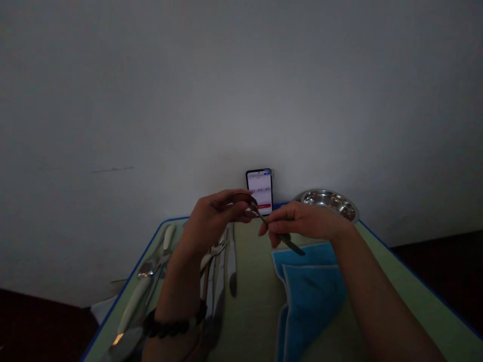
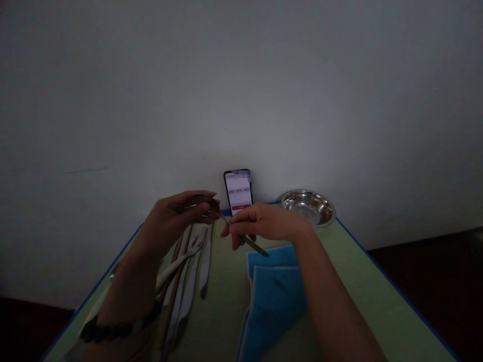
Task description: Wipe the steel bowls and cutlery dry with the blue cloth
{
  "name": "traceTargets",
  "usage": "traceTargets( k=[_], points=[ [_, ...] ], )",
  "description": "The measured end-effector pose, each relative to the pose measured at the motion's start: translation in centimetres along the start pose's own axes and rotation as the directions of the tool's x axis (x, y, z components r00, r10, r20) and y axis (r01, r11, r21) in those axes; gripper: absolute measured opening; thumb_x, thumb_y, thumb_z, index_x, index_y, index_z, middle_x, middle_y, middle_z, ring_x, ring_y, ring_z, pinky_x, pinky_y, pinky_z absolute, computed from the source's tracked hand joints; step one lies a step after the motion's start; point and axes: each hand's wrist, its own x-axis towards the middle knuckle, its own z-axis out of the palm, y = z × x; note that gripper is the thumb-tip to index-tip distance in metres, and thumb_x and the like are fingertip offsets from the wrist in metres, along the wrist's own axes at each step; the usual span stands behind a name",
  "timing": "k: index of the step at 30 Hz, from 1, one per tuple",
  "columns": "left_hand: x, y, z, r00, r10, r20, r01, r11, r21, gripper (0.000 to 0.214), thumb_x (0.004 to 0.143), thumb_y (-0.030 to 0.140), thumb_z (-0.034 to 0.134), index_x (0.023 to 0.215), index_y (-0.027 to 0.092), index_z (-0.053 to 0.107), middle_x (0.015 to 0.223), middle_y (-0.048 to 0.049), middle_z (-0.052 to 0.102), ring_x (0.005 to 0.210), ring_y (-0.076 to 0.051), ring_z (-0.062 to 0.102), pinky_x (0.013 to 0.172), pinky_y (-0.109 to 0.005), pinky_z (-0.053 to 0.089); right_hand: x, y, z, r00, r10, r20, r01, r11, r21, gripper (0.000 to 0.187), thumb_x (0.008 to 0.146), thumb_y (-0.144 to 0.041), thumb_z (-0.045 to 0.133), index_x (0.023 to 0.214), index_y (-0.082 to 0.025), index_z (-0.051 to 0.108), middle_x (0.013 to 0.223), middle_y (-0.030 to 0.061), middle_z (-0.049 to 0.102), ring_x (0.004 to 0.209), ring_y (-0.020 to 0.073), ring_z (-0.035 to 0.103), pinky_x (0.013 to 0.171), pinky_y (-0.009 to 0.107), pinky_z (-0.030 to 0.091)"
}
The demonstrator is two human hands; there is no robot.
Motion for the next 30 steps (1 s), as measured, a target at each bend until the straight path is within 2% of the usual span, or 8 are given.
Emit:
traceTargets(
  k=[4,7,11,15,19,22,26,30],
  points=[
    [0.1,-0.1,0.2,0.988,0.027,0.15,-0.05,0.987,0.15,0.024,0.076,0.014,0.052,0.093,0.019,0.069,0.089,-0.0028,0.073,0.083,-0.016,0.067,0.074,-0.027,0.055,-1.2,0.3,-0.8,0.996,0.053,-0.072,-0.063,0.987,-0.147,0.029,0.083,-0.04,0.052,0.09,-0.016,0.065,0.08,0.0014,0.067,0.073,0.0106,0.058,0.065,0.022,0.041],
    [0.3,-0.3,0.5,0.992,0.046,0.122,-0.085,0.936,0.341,0.03,0.076,0.013,0.048,0.093,0.022,0.071,0.087,-0.0007,0.073,0.08,-0.015,0.067,0.074,-0.027,0.054,-2.2,0.2,-0.9,0.984,0.113,-0.14,-0.142,0.967,-0.212,0.031,0.083,-0.044,0.05,0.088,-0.017,0.065,0.078,0.0005,0.067,0.064,0.0096,0.055,0.057,0.022,0.038],
    [0.4,-0.4,2.0,0.982,0.063,0.177,-0.132,0.9,0.416,0.03,0.076,0.015,0.049,0.096,0.022,0.07,0.084,-0.0023,0.074,0.079,-0.015,0.068,0.075,-0.027,0.052,-4.1,0.3,-0.3,0.968,0.156,-0.197,-0.209,0.936,-0.284,0.028,0.084,-0.04,0.049,0.086,-0.017,0.065,0.075,0.0003,0.066,0.062,0.0098,0.054,0.054,0.021,0.037],
    [0.3,0.0,4.0,0.969,-0.054,0.243,-0.049,0.916,0.398,0.026,0.079,0.024,0.048,0.092,0.015,0.068,0.065,-0.0034,0.071,0.056,-0.014,0.066,0.056,-0.024,0.052,-7.2,1.1,0.2,0.958,0.169,-0.23,-0.235,0.926,-0.296,0.026,0.085,-0.037,0.047,0.077,-0.016,0.061,0.067,-0.0008,0.062,0.057,0.0084,0.051,0.051,0.02,0.036],
    [0.0,0.1,5.7,0.935,-0.15,0.321,0.0,0.905,0.424,0.031,0.083,0.035,0.042,0.078,0.014,0.064,0.073,-0.0068,0.07,0.053,-0.014,0.065,0.051,-0.024,0.049,-10.1,3.0,0.4,0.909,0.148,-0.389,-0.246,0.945,-0.216,0.032,0.087,-0.04,0.042,0.071,-0.016,0.057,0.055,-0.0041,0.052,0.047,0.0068,0.047,0.048,0.02,0.035],
    [-0.7,-0.5,7.1,0.881,-0.144,0.451,-0.132,0.839,0.527,0.038,0.086,0.041,0.038,0.083,0.016,0.066,0.08,-0.0079,0.071,0.067,-0.017,0.066,0.061,-0.027,0.049,-11.8,4.6,0.2,0.886,0.165,-0.433,-0.23,0.968,-0.103,0.036,0.087,-0.045,0.04,0.073,-0.017,0.057,0.054,-0.0038,0.053,0.047,0.0083,0.051,0.05,0.022,0.04],
    [-2.3,-1.6,9.4,0.731,-0.232,0.642,-0.233,0.799,0.555,0.048,0.079,0.049,0.049,0.118,0.023,0.055,0.11,-0.0093,0.064,0.096,-0.023,0.06,0.081,-0.033,0.046,-14.0,6.2,-0.6,0.848,0.24,-0.472,-0.271,0.962,0.001,0.033,0.084,-0.047,0.045,0.076,-0.017,0.056,0.053,-0.0031,0.054,0.052,0.0111,0.056,0.056,0.025,0.045],
    [-3.1,-2.3,11.3,0.677,-0.262,0.688,-0.312,0.745,0.59,0.06,0.071,0.042,0.062,0.128,0.032,0.045,0.117,-0.0079,0.058,0.103,-0.026,0.056,0.085,-0.037,0.044,-16.4,7.4,-1.4,0.827,0.324,-0.459,-0.336,0.94,0.059,0.028,0.08,-0.044,0.052,0.075,-0.016,0.056,0.056,-0.0026,0.056,0.051,0.0105,0.055,0.055,0.025,0.046]
  ],
)
